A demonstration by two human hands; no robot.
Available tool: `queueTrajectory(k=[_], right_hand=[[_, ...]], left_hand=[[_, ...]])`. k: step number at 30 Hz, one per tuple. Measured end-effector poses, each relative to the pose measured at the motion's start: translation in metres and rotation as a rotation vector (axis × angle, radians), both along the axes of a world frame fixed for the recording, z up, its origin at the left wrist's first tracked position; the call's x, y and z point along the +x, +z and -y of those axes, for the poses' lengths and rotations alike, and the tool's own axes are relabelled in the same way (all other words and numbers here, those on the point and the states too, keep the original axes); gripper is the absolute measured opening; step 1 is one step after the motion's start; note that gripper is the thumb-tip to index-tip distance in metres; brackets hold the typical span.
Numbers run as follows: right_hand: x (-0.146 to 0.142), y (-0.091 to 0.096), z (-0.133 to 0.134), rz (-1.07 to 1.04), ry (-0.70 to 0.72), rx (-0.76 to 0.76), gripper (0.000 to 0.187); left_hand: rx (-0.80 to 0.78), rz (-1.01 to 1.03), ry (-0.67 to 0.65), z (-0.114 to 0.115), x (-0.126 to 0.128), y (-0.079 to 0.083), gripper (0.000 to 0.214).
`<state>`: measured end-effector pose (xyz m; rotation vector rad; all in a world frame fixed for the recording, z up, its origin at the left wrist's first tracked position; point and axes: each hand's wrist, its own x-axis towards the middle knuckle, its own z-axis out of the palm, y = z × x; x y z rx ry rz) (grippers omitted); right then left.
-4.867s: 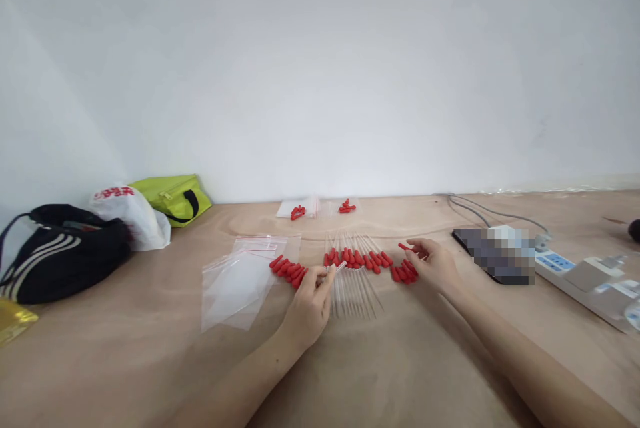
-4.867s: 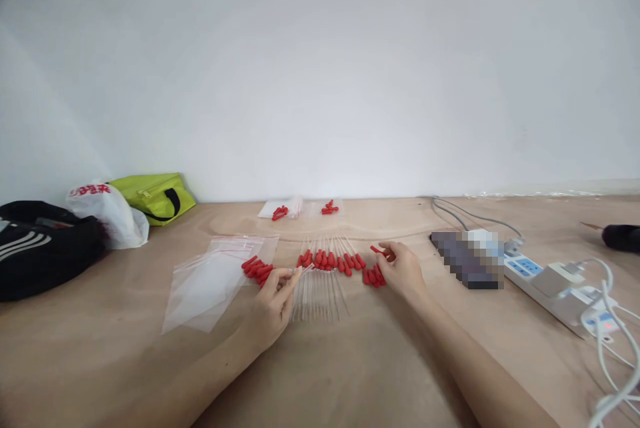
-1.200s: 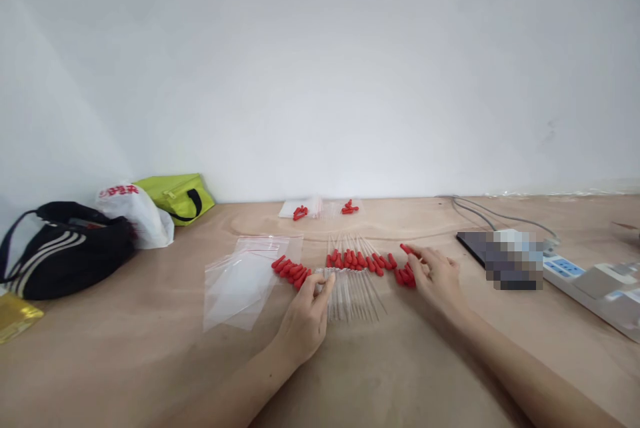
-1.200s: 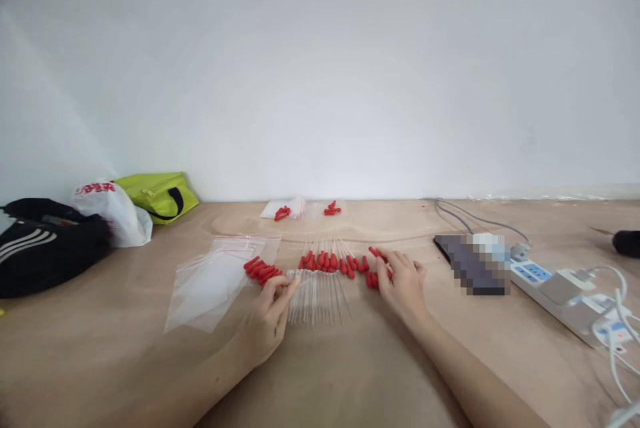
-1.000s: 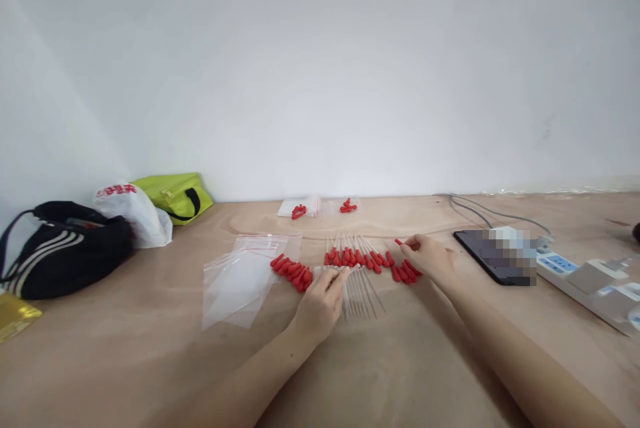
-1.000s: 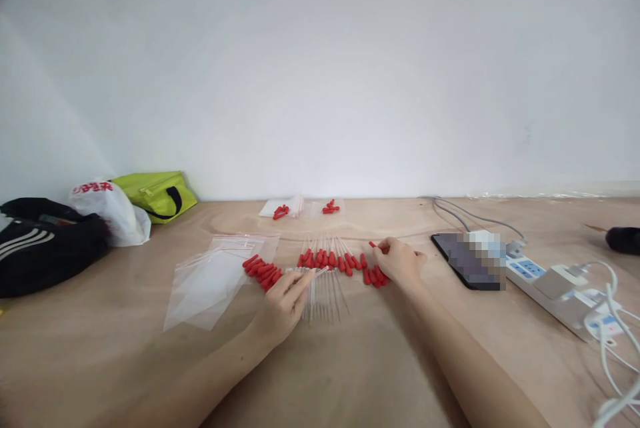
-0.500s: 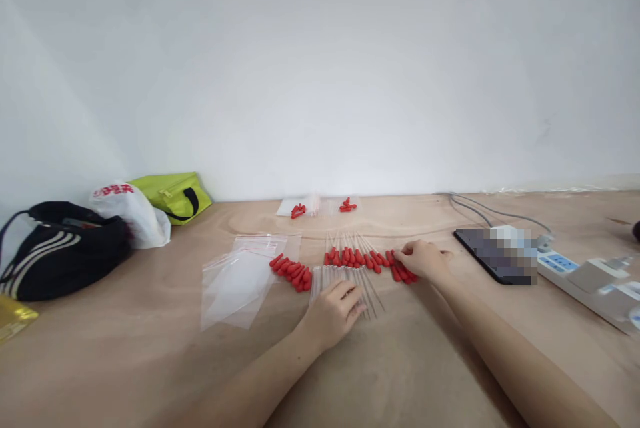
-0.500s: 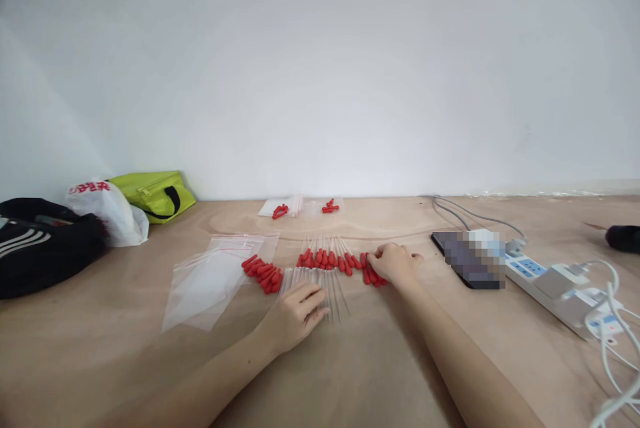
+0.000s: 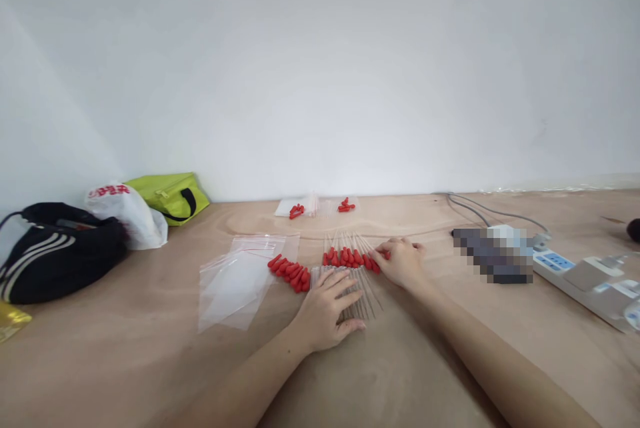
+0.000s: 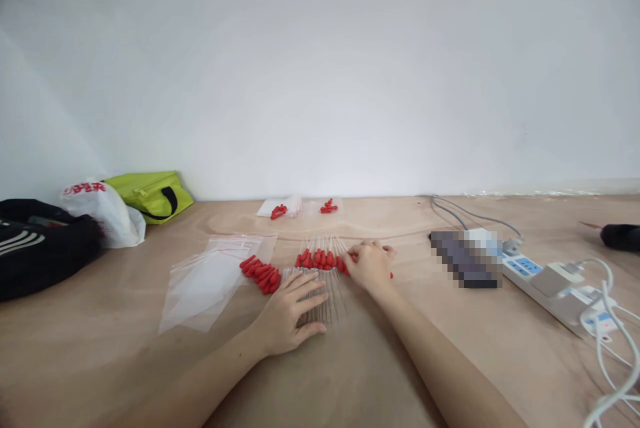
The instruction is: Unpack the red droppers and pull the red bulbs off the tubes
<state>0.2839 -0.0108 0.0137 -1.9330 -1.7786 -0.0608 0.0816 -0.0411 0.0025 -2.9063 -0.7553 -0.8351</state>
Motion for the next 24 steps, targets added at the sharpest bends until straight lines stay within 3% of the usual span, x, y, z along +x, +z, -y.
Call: queueTrajectory(k=[7,18,21,24], right_hand=[[-0.034,-0.004,0.001,0.104,0.062,0.078,0.032],[-0.035,-0.011,0.003,0.107,0.045,0.141,0.027],[-0.030,-0.011,0.009,0.040,0.022,0.177,0.026],[-0.019,-0.014,0.023,-0.029,0.101,0.269,0.022]], left_hand=[[-0.046,-0.011,0.004,0.000,-0.007,-0.002,0.027],[-0.060,0.026,-0.014,0.002,-0.013,0.002,0.037],[-0.011,0.073,0.033,0.001,-0.018,0.000,0.033],[0.051,0.114,0.110,0.000,-0.023,-0.001,0.033]])
